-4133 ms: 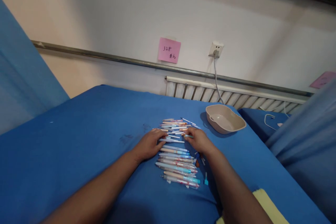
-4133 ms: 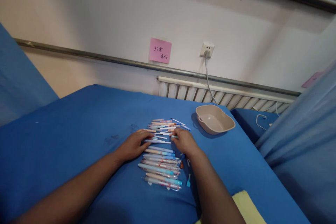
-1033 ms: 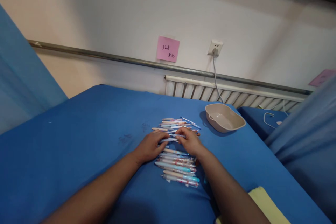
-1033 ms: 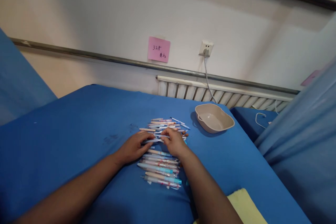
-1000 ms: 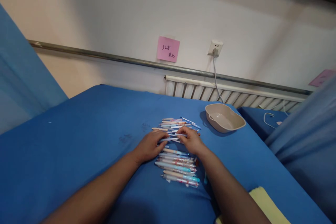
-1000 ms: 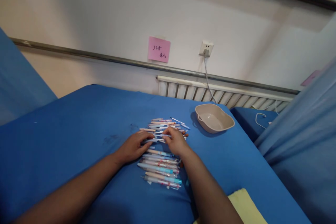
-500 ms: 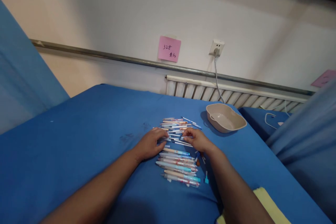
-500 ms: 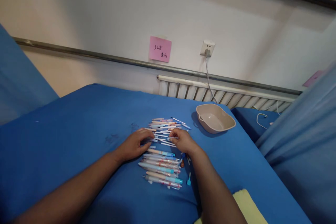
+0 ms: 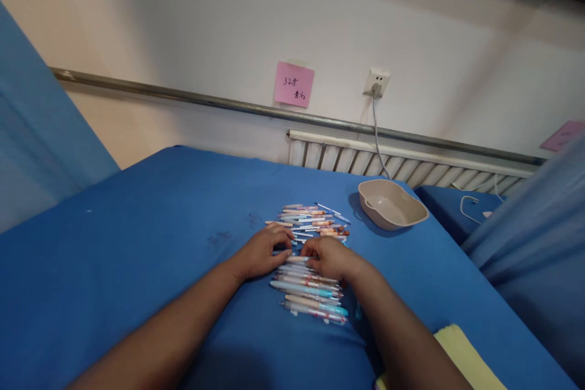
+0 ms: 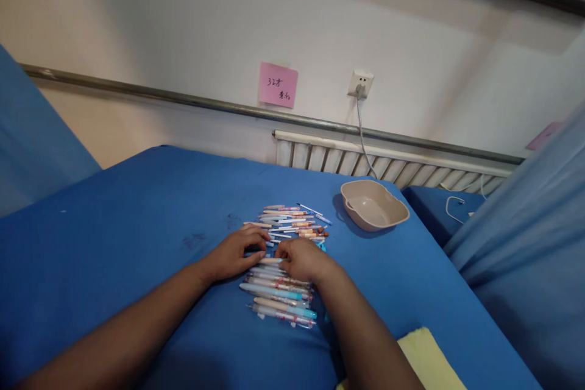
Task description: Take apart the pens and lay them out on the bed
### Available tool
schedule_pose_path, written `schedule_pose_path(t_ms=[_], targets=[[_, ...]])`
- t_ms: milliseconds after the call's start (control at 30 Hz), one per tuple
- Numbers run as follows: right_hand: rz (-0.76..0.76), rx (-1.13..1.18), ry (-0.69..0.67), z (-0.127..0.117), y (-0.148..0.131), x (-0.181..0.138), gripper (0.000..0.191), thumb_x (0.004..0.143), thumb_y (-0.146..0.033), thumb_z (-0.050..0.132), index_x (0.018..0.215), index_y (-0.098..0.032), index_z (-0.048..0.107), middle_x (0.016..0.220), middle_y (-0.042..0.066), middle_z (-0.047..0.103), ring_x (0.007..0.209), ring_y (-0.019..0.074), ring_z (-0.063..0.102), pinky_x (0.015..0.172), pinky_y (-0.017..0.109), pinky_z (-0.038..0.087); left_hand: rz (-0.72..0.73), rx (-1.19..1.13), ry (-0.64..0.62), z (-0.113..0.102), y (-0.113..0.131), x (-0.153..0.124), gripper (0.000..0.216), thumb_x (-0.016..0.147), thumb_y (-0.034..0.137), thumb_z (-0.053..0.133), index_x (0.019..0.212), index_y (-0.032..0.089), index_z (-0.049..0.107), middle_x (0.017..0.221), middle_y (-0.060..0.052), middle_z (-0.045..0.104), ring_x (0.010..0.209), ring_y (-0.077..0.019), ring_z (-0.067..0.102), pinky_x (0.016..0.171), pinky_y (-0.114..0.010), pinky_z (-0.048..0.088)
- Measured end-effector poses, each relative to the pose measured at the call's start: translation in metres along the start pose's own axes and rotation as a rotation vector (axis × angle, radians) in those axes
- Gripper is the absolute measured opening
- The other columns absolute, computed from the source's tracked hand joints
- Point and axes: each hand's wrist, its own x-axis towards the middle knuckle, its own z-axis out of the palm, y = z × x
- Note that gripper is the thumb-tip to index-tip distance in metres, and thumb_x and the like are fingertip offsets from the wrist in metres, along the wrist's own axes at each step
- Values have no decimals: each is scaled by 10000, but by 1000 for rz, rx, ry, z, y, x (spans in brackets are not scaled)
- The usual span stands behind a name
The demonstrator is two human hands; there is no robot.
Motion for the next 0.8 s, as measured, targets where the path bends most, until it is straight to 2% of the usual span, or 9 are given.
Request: schedule_pose_path(t_ms=[67,200,367,500,600,667,700,800], targets=[[16,20,16,-2,3,0,129,745,-180,601,867,-202,640,708,-12,639,625,122,544,548,205,352,-11,-13,2,-1,2,0,102,821,266,560,867,197,619,998,-42,627,1046,-208,522,950,-346,370],[64,206,59,-5,8,0,101,820,-211,537,876,-184,616,697,-16,617,614,112,524,554,202,357,-62,-19,11,-3,8,1,209,801,279,590,995,203,589,1004,-44,611,987,-209,523,888,-327,395],[72,251,113,-5,10,4,70,817,-199,550,801,-171,613,647,-31,568,580,101,467,544,204,325,-77,-22,35,-4,11,3,132,862,272,502,920,188,585,918,-37,601,902,-185,526,824,-299,396],[104,263,149,-5,10,5,49,809,-192,564,810,-173,608,632,-38,549,569,101,452,526,206,306,-126,5,12,-3,9,5,273,922,313,382,839,181,605,824,-30,618,810,-175,547,771,-290,413],[118,284,178,-4,10,5,34,796,-190,581,823,-175,595,664,-36,560,602,106,478,551,210,329,-151,8,83,-1,8,5,267,895,368,448,1040,198,594,988,-51,637,928,-199,556,843,-317,419],[119,281,196,-4,10,4,37,785,-195,597,815,-178,585,685,-35,567,629,110,493,575,214,344,-126,-1,122,0,7,3,400,846,378,539,1209,214,509,1099,-63,611,1020,-214,534,901,-339,406],[121,275,205,-4,11,4,43,779,-198,603,812,-180,581,690,-35,569,636,112,498,582,216,349,-117,-5,122,0,7,3,439,841,365,549,1248,217,480,1098,-63,610,1021,-212,536,907,-342,407],[128,245,239,-4,11,4,63,765,-203,616,806,-185,573,693,-36,573,647,117,504,594,222,355,-158,-4,124,1,6,2,333,903,315,436,1207,210,523,1020,-60,640,953,-199,572,883,-341,426]])
